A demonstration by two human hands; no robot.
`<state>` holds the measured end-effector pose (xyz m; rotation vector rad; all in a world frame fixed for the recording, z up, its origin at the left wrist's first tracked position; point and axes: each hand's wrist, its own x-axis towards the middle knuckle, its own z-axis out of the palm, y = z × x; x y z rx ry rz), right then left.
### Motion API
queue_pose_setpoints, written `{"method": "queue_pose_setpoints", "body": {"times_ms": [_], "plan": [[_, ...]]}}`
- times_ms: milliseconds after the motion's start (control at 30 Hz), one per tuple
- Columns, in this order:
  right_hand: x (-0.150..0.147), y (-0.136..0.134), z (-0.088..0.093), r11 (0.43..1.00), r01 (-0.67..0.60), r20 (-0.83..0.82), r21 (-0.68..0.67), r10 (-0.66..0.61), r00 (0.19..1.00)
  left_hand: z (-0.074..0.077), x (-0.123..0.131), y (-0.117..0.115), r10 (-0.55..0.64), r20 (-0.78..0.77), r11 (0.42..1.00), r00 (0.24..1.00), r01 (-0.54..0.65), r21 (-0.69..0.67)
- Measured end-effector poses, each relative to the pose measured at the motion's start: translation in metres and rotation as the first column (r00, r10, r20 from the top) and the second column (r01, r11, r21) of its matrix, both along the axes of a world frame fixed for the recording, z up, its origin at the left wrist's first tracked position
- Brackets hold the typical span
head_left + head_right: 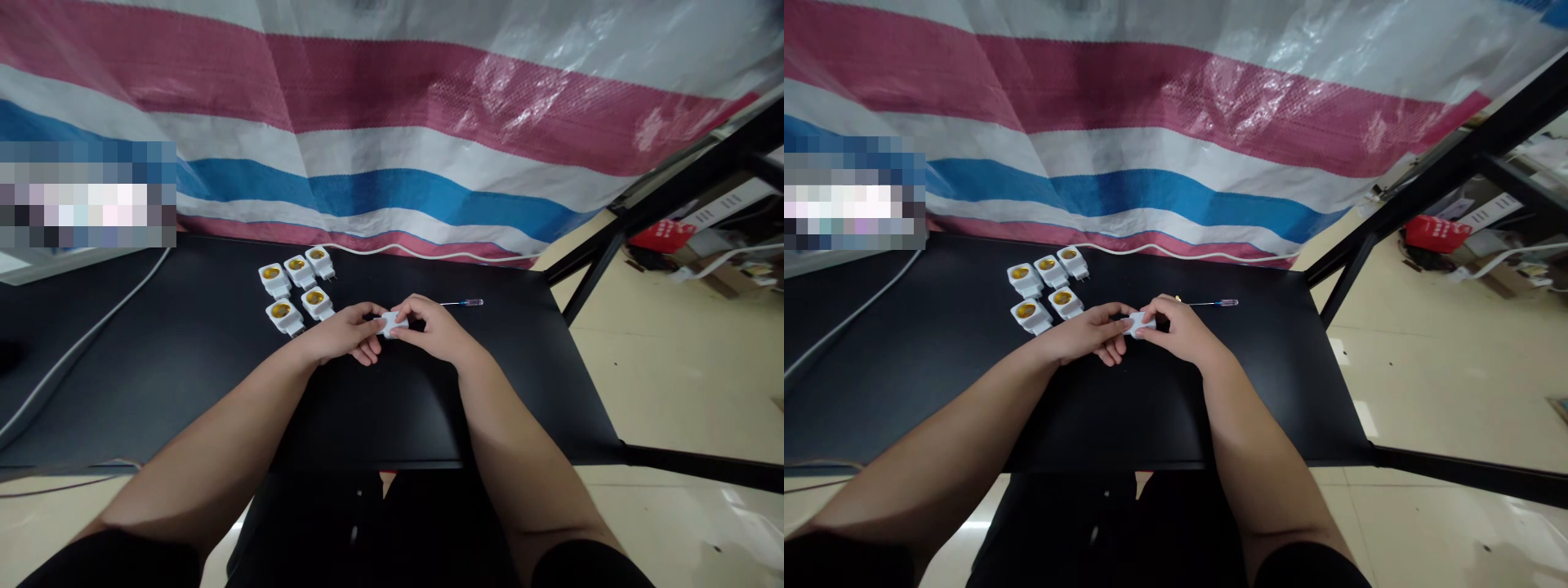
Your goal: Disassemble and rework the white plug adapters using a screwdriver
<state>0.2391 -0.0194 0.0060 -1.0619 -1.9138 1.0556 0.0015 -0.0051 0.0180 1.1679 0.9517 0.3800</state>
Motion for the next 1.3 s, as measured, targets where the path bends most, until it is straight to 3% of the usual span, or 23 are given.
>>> {"method": "queue_pose_setpoints", "body": {"times_ms": [200, 300, 333, 400, 467, 567, 800, 1133, 1300], "plan": [[-0.001, -0.001, 0.000, 1.000, -0.003, 0.006, -0.008, 0.003, 1.000, 0.001, 0.002, 0.000, 0.006, 0.001, 1.000, 1.000, -0.006, -0.013], [0.007, 0.000, 0.006, 0.999, 0.003, 0.042, 0.052, -0.006, 0.999, 0.000, 0.003, 0.000, 0.020, 0.014, 1.000, 1.000, -0.019, -0.018], [0.012, 0.002, 0.008, 0.995, 0.038, 0.045, 0.090, -0.042, 0.998, 0.000, 0.003, -0.001, 0.028, 0.018, 0.999, 0.999, -0.028, -0.021], [0.027, 0.006, 0.011, 0.952, 0.225, 0.064, 0.207, -0.243, 0.968, 0.000, 0.004, -0.001, 0.044, 0.016, 0.999, 0.999, -0.043, -0.030], [0.044, 0.011, 0.011, 0.866, 0.415, 0.161, 0.280, -0.469, 0.869, -0.001, 0.004, -0.001, 0.050, 0.010, 0.998, 0.999, -0.049, -0.035], [0.066, 0.017, 0.006, 0.803, 0.532, 0.329, 0.269, -0.596, 0.732, -0.001, 0.004, 0.000, 0.046, 0.020, 0.998, 0.999, -0.045, -0.034], [0.076, 0.018, 0.000, 0.835, 0.522, 0.487, 0.173, -0.533, 0.692, -0.001, 0.002, 0.000, 0.048, 0.029, 0.999, 0.998, -0.047, -0.022], [0.060, 0.003, 0.009, 0.936, 0.353, 0.513, 0.011, -0.308, 0.801, -0.002, 0.005, 0.000, 0.082, 0.073, 0.996, 0.994, -0.084, 0.037], [0.052, 0.000, 0.008, 0.965, 0.256, 0.450, -0.056, -0.205, 0.869, -0.002, 0.007, 0.000, 0.128, 0.079, 0.989, 0.989, -0.133, 0.060]]}}
